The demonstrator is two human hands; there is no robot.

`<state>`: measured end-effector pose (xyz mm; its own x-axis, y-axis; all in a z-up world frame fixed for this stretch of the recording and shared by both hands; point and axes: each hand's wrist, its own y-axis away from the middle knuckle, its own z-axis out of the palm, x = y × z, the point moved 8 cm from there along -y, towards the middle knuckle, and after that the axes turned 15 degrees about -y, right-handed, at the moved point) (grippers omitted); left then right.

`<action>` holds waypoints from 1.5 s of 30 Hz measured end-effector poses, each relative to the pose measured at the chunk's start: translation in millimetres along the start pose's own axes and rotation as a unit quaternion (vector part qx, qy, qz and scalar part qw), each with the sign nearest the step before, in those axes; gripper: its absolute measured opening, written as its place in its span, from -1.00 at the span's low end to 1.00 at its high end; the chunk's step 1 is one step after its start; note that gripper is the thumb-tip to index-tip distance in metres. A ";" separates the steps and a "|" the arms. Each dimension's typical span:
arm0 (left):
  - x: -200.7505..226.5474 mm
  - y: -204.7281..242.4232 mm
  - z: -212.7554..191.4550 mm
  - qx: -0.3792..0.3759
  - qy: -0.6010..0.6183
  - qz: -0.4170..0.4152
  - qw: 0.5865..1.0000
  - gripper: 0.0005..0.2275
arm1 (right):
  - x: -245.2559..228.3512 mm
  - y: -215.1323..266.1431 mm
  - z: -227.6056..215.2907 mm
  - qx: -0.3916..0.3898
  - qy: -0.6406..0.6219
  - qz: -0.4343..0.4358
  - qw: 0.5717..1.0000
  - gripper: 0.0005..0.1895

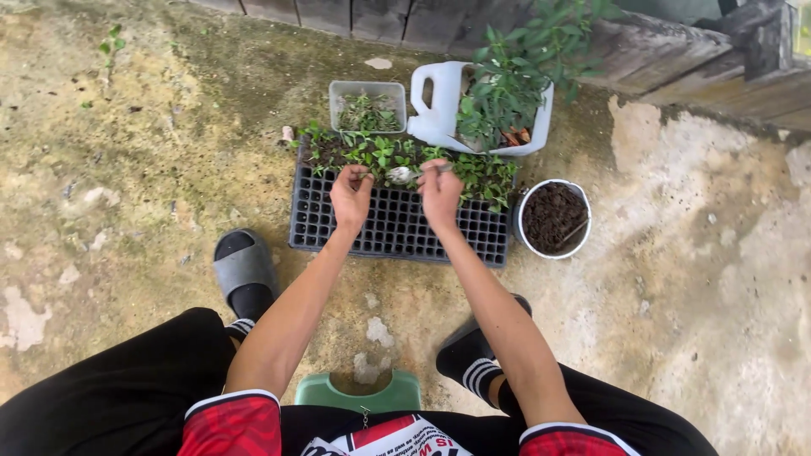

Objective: Transplanting small seedlings into a seedling tray using a spoon and soil.

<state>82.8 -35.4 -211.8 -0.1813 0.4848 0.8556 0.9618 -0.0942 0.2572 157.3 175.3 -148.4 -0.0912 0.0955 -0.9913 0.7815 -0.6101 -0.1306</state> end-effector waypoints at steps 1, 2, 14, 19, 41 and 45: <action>-5.4 -1.9 -8.9 0.004 0.000 -0.003 1.000 -0.90 | -1.9 4.4 12.6 -0.005 -0.001 0.001 1.000 -0.78; -9.8 -4.1 -19.0 0.020 0.013 0.000 1.000 -0.91 | -0.9 8.6 27.5 -0.027 -0.001 0.017 0.999 -0.77; -21.6 -18.0 -52.3 0.057 -0.124 0.059 0.989 -0.91 | 24.9 41.4 88.3 -0.089 0.036 0.030 0.995 -0.77; -29.5 -19.2 -45.3 0.079 -0.219 0.100 0.968 -0.92 | 25.9 41.7 92.9 -0.074 0.044 0.004 0.996 -0.78; -43.3 -25.3 -34.4 0.101 -0.303 0.122 0.940 -0.84 | 13.0 50.3 119.9 -0.076 0.189 -0.165 0.965 -0.89; -42.4 -25.6 -35.5 0.103 -0.311 0.117 0.938 -0.85 | 12.5 49.9 122.3 -0.081 0.195 -0.162 0.964 -0.88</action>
<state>58.6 -84.4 -238.7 0.1328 0.8907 0.4347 0.9911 -0.1219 -0.0530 119.7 49.8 -169.6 -0.1317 0.5685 -0.8121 0.8403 -0.3705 -0.3957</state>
